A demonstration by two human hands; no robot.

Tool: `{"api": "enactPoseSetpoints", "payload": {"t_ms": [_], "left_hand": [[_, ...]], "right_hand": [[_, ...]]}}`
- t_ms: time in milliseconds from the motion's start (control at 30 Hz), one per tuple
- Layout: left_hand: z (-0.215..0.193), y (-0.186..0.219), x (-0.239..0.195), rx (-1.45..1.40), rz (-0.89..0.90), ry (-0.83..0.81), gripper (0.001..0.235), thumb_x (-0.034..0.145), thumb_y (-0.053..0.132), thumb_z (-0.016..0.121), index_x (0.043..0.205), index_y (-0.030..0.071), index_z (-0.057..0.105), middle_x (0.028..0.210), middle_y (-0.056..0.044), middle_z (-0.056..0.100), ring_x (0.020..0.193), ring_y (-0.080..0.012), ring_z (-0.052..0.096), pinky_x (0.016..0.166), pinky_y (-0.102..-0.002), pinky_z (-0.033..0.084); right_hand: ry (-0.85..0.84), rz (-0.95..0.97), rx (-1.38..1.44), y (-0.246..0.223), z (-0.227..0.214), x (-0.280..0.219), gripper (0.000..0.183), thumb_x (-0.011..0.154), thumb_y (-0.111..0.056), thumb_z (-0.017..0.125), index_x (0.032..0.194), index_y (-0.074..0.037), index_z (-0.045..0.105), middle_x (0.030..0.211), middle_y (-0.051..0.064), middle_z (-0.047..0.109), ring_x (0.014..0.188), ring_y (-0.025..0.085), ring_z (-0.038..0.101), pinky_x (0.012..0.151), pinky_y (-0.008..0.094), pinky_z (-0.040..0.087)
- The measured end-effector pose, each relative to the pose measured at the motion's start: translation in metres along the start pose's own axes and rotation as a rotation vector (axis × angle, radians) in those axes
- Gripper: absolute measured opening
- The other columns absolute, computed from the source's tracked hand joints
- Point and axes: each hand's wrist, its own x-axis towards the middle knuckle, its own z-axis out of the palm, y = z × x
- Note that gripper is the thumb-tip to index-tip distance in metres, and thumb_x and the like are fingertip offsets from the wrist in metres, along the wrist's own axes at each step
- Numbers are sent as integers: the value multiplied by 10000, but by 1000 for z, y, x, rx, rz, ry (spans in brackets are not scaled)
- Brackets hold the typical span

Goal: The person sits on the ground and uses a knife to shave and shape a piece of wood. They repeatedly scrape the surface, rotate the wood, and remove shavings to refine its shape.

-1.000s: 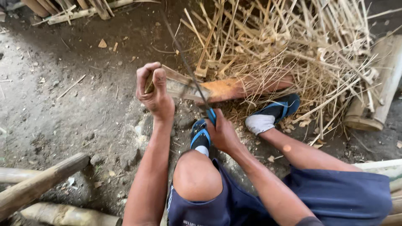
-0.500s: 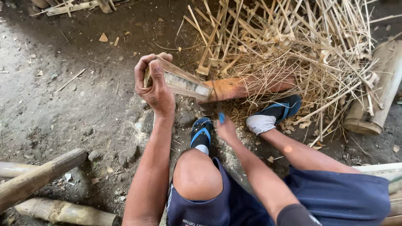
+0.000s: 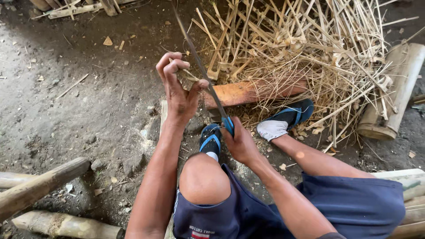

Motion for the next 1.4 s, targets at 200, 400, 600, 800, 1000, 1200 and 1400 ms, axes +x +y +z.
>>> {"api": "enactPoseSetpoints", "payload": {"t_ms": [200, 400, 600, 800, 1000, 1200, 1400], "left_hand": [[8, -16, 2, -1, 57, 80, 584, 945, 597, 680, 1267, 182, 424, 1328, -56, 381, 1258, -185, 426, 1109, -381, 508], [4, -19, 2, 10, 48, 25, 577, 944, 582, 691, 1231, 170, 408, 1310, -71, 371, 1280, -223, 435, 1080, -411, 533], [10, -36, 5, -23, 89, 122, 562, 940, 563, 716, 1223, 182, 415, 1345, -85, 427, 1296, -225, 448, 1134, -425, 516], [46, -38, 8, -120, -29, 336, 558, 816, 559, 826, 1081, 177, 517, 1040, 8, 506, 934, -120, 553, 766, -267, 586], [57, -28, 12, -22, 16, 430, 524, 849, 516, 809, 1134, 188, 517, 1075, 5, 503, 926, -113, 534, 750, -263, 555], [50, -30, 11, -70, -2, 456, 549, 845, 475, 823, 1169, 182, 492, 1106, 10, 485, 925, -99, 546, 728, -238, 568], [44, -34, 11, -143, 5, 408, 556, 870, 443, 852, 1174, 171, 474, 1112, -8, 459, 954, -105, 544, 779, -249, 584]], "right_hand": [[-35, 73, 77, -43, -6, 10, 193, 1017, -225, 591, 1032, -48, 516, 645, 150, 613, 541, 336, 629, 515, 479, 465], [-23, 218, 3, 31, 30, 14, 216, 1013, -244, 583, 1046, -42, 514, 627, 165, 621, 513, 315, 620, 508, 477, 447], [-124, 377, -208, 200, 59, 41, 241, 971, -279, 579, 1013, -42, 585, 817, 195, 697, 761, 355, 693, 721, 502, 536], [60, 127, -82, 74, 33, 49, 271, 980, -272, 599, 1107, -37, 557, 804, 224, 680, 750, 420, 667, 653, 517, 504], [105, 72, 92, -33, 18, 42, 188, 999, -193, 577, 1109, -49, 527, 710, 194, 674, 610, 358, 705, 549, 482, 506], [101, 129, 52, 0, 38, 36, 259, 984, -208, 582, 1175, -42, 527, 705, 196, 671, 632, 376, 699, 575, 506, 506], [31, 391, -86, 122, 71, 67, 290, 974, -282, 585, 1097, -20, 568, 766, 195, 687, 717, 404, 729, 665, 523, 558]]}}
